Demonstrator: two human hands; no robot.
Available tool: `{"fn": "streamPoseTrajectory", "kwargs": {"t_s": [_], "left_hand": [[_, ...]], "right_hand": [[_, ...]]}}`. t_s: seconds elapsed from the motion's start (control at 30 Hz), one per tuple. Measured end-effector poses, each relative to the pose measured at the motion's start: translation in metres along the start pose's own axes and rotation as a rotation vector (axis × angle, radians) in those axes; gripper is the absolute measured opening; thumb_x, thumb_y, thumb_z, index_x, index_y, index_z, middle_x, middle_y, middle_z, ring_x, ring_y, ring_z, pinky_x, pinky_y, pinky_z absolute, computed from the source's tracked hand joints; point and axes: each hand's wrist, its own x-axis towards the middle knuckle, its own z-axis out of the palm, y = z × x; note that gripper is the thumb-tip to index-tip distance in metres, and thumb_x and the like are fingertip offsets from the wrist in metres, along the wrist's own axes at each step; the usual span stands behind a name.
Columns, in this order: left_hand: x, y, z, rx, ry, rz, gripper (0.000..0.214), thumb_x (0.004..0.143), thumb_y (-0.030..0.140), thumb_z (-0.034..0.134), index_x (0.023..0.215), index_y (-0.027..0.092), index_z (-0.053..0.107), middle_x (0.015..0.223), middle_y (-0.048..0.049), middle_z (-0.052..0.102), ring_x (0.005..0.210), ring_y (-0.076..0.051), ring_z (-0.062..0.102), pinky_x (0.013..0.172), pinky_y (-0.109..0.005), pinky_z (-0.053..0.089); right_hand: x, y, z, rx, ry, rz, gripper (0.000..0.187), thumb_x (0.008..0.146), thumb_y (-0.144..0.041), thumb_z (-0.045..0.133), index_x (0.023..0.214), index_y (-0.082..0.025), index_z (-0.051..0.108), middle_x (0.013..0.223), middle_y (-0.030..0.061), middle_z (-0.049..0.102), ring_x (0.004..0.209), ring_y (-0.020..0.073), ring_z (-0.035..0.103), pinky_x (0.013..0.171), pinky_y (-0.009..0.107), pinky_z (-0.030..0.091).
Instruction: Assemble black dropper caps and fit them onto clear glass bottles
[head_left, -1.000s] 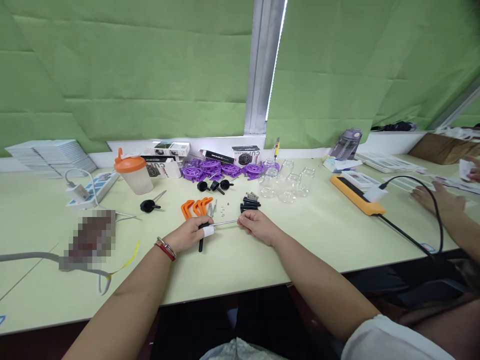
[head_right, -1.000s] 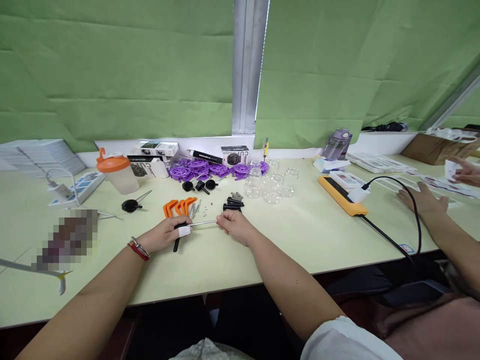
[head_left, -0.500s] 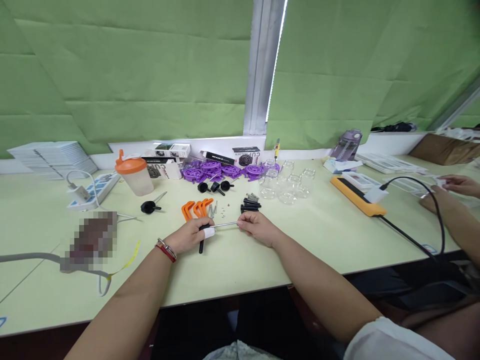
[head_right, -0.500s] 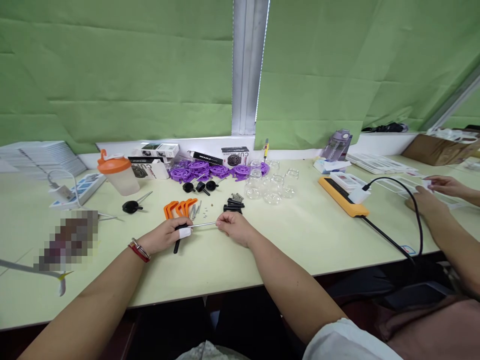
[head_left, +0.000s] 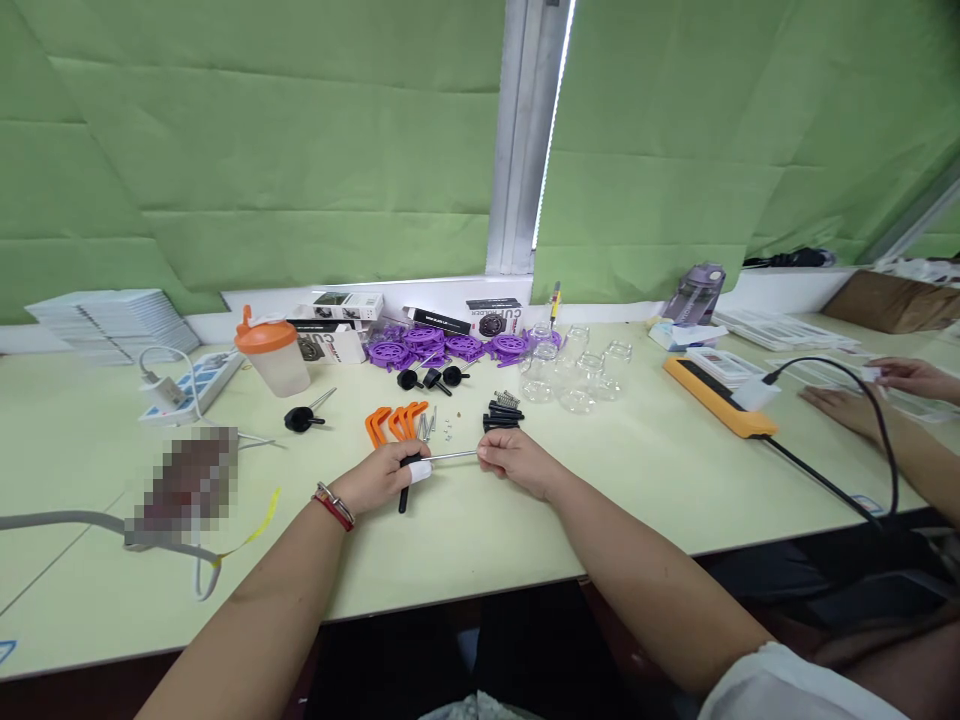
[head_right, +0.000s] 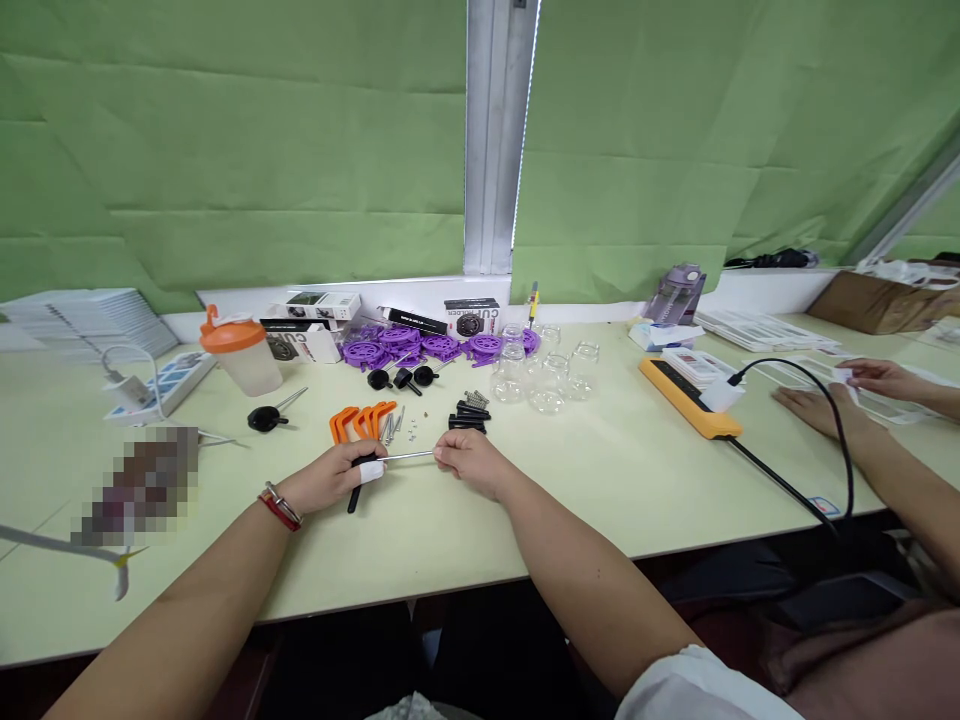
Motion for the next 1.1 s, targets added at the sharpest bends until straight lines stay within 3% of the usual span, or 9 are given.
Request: {"fn": "streamPoseTrajectory", "kwargs": {"t_s": [0.27,0.43,0.5,0.6,0.7,0.77,0.9,1.1], "left_hand": [[-0.001,0.001,-0.001,0.020,0.001,0.008,0.030,0.088,0.045,0.047,0.093,0.017,0.058,0.082,-0.0010,0.052,0.073,-0.015,0.045,0.066,-0.026,0.040],[-0.005,0.011,-0.005,-0.071,0.054,0.009,0.030,0.085,0.046,0.053,0.090,0.017,0.058,0.077,-0.0002,0.052,0.069,-0.013,0.046,0.064,-0.026,0.041],[-0.004,0.017,-0.014,-0.153,0.176,-0.005,0.031,0.085,0.048,0.053,0.092,0.018,0.057,0.074,0.0002,0.052,0.063,-0.012,0.046,0.059,-0.025,0.041],[0.008,0.020,-0.040,-0.213,0.494,-0.118,0.035,0.088,0.051,0.047,0.101,0.018,0.051,0.072,-0.0002,0.054,0.056,-0.012,0.047,0.054,-0.024,0.041],[0.033,0.011,-0.073,-0.010,0.702,-0.418,0.035,0.088,0.042,0.047,0.113,0.017,0.047,0.079,-0.0040,0.060,0.065,-0.016,0.056,0.058,-0.026,0.045],[0.053,-0.001,-0.091,0.065,0.795,-0.514,0.047,0.085,0.030,0.049,0.127,0.015,0.034,0.099,-0.0117,0.061,0.080,-0.020,0.061,0.065,-0.030,0.047],[0.085,-0.030,-0.102,0.144,0.785,-0.661,0.056,0.079,0.022,0.056,0.127,0.007,0.032,0.109,-0.0212,0.060,0.096,-0.028,0.061,0.074,-0.036,0.047],[0.107,-0.063,-0.086,0.245,0.671,-0.800,0.048,0.079,0.030,0.057,0.119,0.009,0.041,0.112,-0.0247,0.062,0.105,-0.036,0.059,0.081,-0.043,0.045]], "right_hand": [[0.002,0.005,-0.001,0.003,-0.019,-0.018,0.024,0.076,-0.037,0.062,0.067,-0.016,0.056,0.061,-0.0011,0.054,0.051,0.0079,0.039,0.052,0.023,0.030],[0.002,0.012,-0.002,0.057,0.014,-0.065,0.037,0.080,-0.052,0.058,0.076,-0.016,0.058,0.069,0.0007,0.058,0.051,0.0070,0.039,0.049,0.022,0.029],[0.003,0.013,-0.002,0.123,0.018,-0.039,0.044,0.083,-0.059,0.051,0.083,-0.015,0.059,0.073,0.0016,0.058,0.050,0.0068,0.039,0.046,0.022,0.026],[0.005,0.015,-0.002,0.130,0.008,-0.015,0.049,0.085,-0.062,0.046,0.086,-0.015,0.059,0.074,0.0018,0.058,0.049,0.0072,0.040,0.043,0.022,0.023],[0.005,0.015,-0.001,0.088,0.004,-0.022,0.049,0.085,-0.062,0.046,0.083,-0.015,0.059,0.072,0.0018,0.058,0.050,0.0073,0.040,0.046,0.022,0.027],[0.004,0.014,-0.001,0.066,0.006,-0.027,0.049,0.086,-0.061,0.045,0.082,-0.015,0.060,0.070,0.0016,0.057,0.051,0.0075,0.040,0.049,0.023,0.030],[0.001,0.010,0.000,0.028,0.003,-0.030,0.049,0.088,-0.060,0.044,0.081,-0.014,0.060,0.069,0.0012,0.056,0.053,0.0081,0.040,0.054,0.024,0.033],[0.001,0.008,0.000,-0.004,-0.012,-0.030,0.049,0.088,-0.060,0.043,0.082,-0.014,0.060,0.072,0.0017,0.056,0.055,0.0088,0.040,0.056,0.025,0.034]]}}
